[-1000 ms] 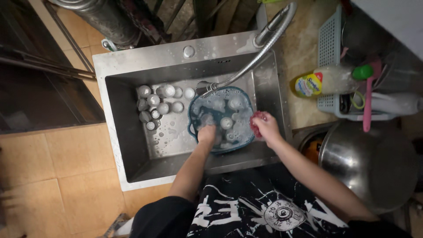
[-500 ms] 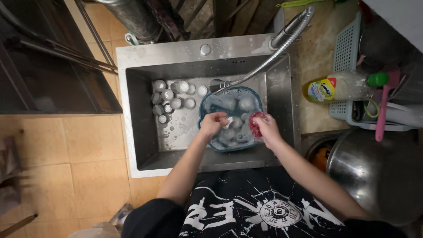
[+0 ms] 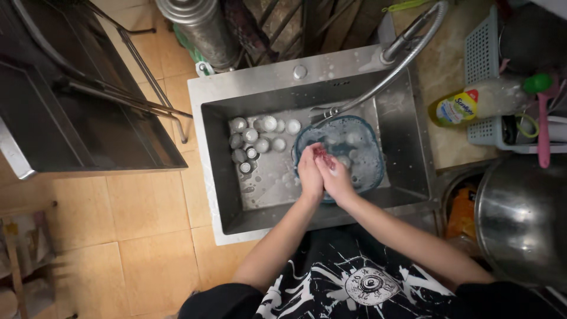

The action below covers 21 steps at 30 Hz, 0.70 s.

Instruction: The person washes small white plastic containers one at a time using a red cloth in a sink filled with soapy water.

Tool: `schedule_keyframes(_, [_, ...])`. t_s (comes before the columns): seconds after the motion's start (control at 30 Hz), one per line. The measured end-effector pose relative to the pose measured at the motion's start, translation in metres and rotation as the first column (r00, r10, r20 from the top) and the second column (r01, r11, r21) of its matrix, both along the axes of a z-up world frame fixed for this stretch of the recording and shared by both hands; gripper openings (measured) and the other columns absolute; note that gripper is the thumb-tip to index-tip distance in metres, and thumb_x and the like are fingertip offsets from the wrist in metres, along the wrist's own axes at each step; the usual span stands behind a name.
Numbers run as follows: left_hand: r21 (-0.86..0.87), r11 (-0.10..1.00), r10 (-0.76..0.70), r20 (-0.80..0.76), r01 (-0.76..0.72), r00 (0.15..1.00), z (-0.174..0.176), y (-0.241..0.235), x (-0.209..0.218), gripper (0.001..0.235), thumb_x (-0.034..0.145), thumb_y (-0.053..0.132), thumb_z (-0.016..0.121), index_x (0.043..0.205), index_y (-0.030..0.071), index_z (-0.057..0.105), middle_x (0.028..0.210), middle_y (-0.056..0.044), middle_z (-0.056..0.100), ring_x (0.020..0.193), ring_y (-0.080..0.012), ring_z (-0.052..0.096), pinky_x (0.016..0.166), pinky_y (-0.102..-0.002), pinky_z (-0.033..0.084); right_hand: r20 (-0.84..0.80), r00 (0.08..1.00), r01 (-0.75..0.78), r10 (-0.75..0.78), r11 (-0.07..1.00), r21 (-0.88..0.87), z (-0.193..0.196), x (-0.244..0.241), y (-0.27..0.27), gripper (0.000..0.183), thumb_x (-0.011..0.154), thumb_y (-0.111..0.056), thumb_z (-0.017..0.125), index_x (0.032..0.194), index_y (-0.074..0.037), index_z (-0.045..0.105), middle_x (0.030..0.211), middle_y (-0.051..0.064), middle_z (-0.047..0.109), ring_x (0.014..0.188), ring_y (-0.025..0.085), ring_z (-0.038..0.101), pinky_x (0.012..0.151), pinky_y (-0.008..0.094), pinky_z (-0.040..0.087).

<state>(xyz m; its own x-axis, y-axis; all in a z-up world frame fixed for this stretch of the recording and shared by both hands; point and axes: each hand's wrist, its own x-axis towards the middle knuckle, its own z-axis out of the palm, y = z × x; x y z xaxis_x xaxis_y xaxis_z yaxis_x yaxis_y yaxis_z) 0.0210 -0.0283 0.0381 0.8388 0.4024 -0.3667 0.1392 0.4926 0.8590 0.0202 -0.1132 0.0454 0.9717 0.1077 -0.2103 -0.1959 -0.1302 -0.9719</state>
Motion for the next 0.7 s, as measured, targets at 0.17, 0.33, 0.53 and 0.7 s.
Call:
schedule_keyframes(0.17, [-0.192, 0.981, -0.017, -0.06, 0.005, 0.998, 0.023, 0.014, -0.007, 0.052, 0.112, 0.04, 0.032, 0.121, -0.001, 0.063, 0.109, -0.01, 0.069, 0.101, -0.0183, 0.064, 0.094, -0.034, 0.051, -0.07, 0.996, 0.06, -0.059, 0.998, 0.011, -0.001, 0.007, 0.02, 0.025, 0.092, -0.02, 0.072, 0.104, 0.001, 0.076, 0.099, 0.01, 0.079, 0.089, 0.017, 0.073, 0.077, 0.031, 0.057])
schedule_keyframes(0.33, [-0.43, 0.903, -0.114, -0.264, -0.011, 0.958, 0.033, 0.061, -0.015, 0.025, 0.105, 0.025, 0.057, 0.125, 0.009, 0.058, 0.107, -0.007, 0.064, 0.102, -0.0186, 0.061, 0.089, -0.036, 0.052, 0.2, 0.878, -0.276, 0.435, 0.801, -0.531, 0.024, -0.003, 0.03, 0.02, 0.085, -0.01, 0.074, 0.103, -0.001, 0.077, 0.1, 0.015, 0.076, 0.098, 0.023, 0.076, 0.082, 0.032, 0.056])
schedule_keyframes(0.53, [-0.545, 0.838, -0.079, -0.088, 0.018, 0.993, 0.018, 0.089, -0.029, 0.03, 0.106, 0.019, 0.056, 0.125, -0.003, 0.062, 0.114, -0.014, 0.07, 0.101, -0.0214, 0.068, 0.092, -0.037, 0.055, 0.095, 0.923, -0.374, 0.373, 0.927, -0.007, 0.045, 0.0, 0.047, 0.026, 0.082, -0.013, 0.082, 0.099, -0.001, 0.067, 0.097, 0.008, 0.076, 0.09, 0.018, 0.072, 0.078, 0.032, 0.058])
schedule_keyframes(0.7, [-0.539, 0.839, -0.107, -0.02, 0.08, 0.994, 0.031, 0.105, -0.036, 0.027, 0.103, 0.013, 0.052, 0.123, -0.002, 0.061, 0.122, -0.015, 0.071, 0.107, -0.0209, 0.071, 0.097, -0.035, 0.055, -0.344, 0.917, 0.298, -0.202, 0.92, 0.256, 0.053, -0.006, 0.061, 0.016, 0.093, -0.01, 0.075, 0.105, -0.003, 0.067, 0.091, 0.009, 0.07, 0.074, 0.021, 0.064, 0.061, 0.034, 0.05])
